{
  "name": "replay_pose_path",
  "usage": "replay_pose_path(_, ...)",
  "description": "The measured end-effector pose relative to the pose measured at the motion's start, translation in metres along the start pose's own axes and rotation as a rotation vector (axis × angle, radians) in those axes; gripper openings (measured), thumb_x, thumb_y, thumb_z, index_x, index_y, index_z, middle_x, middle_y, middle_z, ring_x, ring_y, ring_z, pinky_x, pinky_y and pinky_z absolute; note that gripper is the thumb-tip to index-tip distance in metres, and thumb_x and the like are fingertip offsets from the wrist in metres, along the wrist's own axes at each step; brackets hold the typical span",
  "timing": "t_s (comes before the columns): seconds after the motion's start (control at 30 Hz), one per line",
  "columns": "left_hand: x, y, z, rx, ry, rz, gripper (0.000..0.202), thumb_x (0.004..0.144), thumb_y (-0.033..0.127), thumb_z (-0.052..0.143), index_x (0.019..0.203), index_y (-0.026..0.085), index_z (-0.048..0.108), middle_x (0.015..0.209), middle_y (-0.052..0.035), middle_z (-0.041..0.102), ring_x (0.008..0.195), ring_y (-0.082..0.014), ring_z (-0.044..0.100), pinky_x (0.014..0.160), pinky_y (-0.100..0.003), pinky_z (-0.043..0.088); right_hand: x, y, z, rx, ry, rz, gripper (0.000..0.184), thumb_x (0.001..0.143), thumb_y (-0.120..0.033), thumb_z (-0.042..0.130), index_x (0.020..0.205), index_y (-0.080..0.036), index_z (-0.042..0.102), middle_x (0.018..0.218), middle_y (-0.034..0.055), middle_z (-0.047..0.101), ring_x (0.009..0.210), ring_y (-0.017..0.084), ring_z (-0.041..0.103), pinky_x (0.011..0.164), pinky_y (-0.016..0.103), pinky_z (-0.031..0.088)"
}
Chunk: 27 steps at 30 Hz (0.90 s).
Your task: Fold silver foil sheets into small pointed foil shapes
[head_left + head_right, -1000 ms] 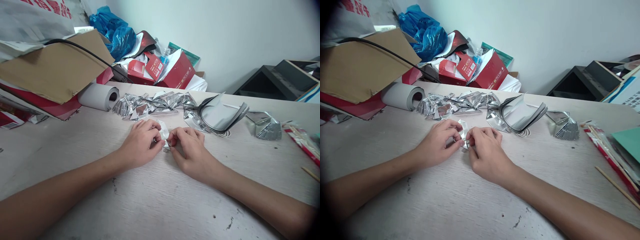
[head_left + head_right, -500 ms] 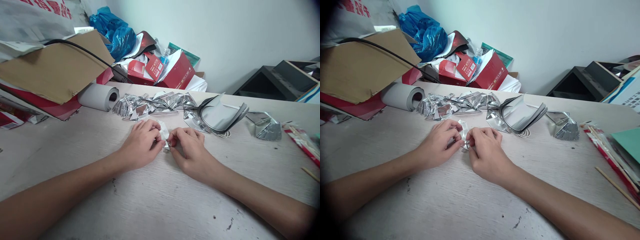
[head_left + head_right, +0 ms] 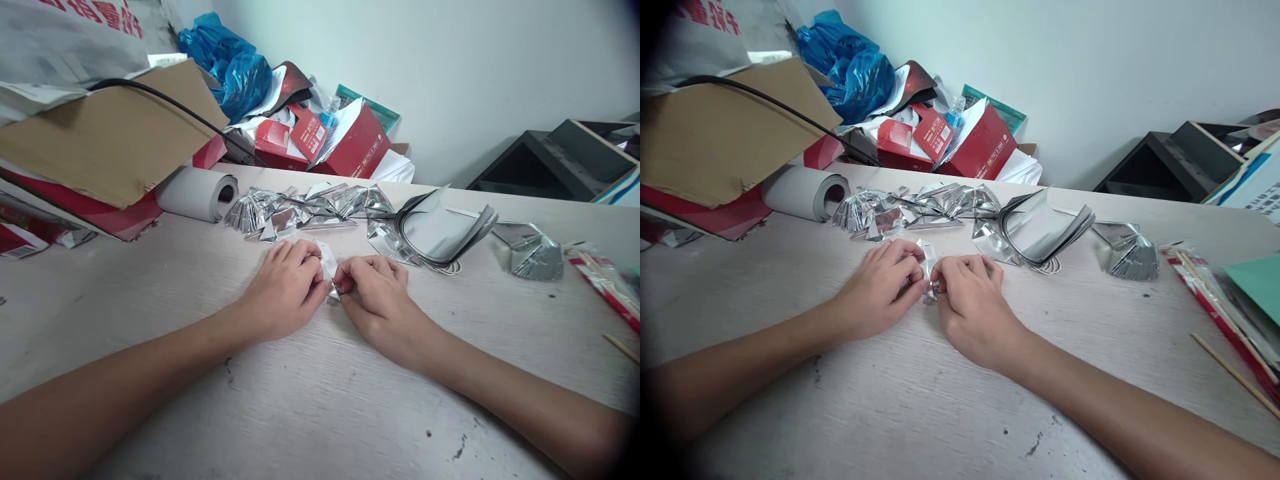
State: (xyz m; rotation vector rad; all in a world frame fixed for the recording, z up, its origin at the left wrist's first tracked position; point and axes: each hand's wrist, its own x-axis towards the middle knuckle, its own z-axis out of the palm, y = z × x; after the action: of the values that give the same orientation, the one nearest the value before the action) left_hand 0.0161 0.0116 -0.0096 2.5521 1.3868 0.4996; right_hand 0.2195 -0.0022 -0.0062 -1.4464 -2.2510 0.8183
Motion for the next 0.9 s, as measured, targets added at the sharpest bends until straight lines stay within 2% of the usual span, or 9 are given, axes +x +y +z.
replay_pose_path(0.63,0.0017,0.0011,-0.0019,-0.11,-0.036,-0.082,0.018,0.099,0.031,0.057,0.085,0.019,0.061,0.127,-0.0066,0.055,0.124,-0.0249,0.051,0.11,-0.053,0.037,-0.0009,0.0016,0.0033,-0.017,0.056,-0.042,0.015,0.09,-0.017,0.046,0.104,-0.023,0.049,0.108,0.0023,0.065,0.112,0.02,0.048,0.11,0.051,0.025)
replay_pose_path(0.9,0.0013,0.0045,0.0004,-0.101,-0.019,-0.103,0.02,0.098,0.031,0.055,0.083,0.019,0.059,0.126,-0.0074,0.055,0.125,-0.0247,0.051,0.11,-0.052,0.037,-0.0004,0.0004,0.002,-0.016,0.047,-0.035,0.016,0.085,-0.014,0.047,0.099,-0.021,0.05,0.104,0.0023,0.065,0.111,0.021,0.048,0.109,0.051,0.026)
